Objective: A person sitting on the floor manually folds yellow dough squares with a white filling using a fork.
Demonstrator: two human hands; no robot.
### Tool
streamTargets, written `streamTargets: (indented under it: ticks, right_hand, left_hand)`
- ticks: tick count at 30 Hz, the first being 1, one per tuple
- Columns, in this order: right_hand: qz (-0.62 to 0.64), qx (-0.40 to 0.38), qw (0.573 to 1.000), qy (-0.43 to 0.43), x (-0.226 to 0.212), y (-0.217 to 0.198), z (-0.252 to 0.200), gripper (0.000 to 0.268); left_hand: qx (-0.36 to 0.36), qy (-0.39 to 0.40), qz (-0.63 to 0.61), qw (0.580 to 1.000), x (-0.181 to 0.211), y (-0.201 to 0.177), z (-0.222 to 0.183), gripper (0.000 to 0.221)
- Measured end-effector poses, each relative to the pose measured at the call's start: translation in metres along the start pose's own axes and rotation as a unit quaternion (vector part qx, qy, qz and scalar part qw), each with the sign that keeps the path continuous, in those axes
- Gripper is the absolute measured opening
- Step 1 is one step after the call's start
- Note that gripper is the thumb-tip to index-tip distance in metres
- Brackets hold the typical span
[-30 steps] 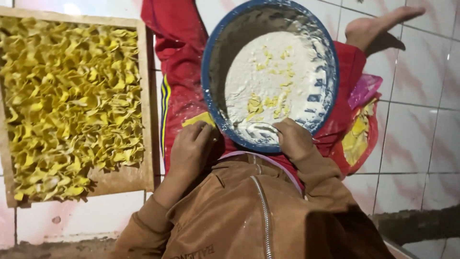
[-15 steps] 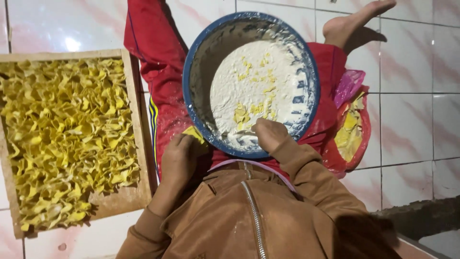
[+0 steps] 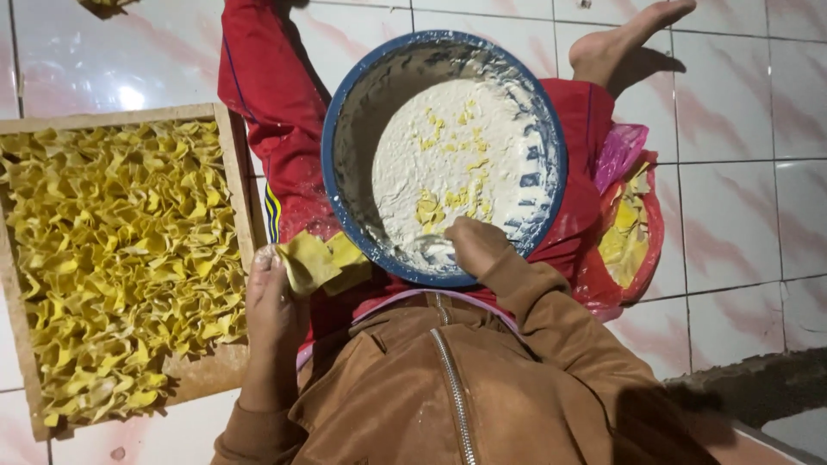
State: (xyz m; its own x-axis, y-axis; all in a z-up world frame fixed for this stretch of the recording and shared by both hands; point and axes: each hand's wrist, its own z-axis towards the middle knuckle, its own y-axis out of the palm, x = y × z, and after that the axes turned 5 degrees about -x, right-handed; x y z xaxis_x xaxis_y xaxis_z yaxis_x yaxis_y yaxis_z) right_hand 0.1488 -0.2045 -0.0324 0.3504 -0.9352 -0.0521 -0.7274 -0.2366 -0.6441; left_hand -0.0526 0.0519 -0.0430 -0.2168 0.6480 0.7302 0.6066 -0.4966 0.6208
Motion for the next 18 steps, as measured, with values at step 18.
streamTargets:
  ticks: [18]
  right_hand:
    - [0.173, 0.017, 0.979, -0.11, 0.024, 0.05, 0.049, 0.025]
  left_hand:
    - [0.046, -0.029, -0.035, 0.998, 0.023, 0.058, -0.011, 0.022]
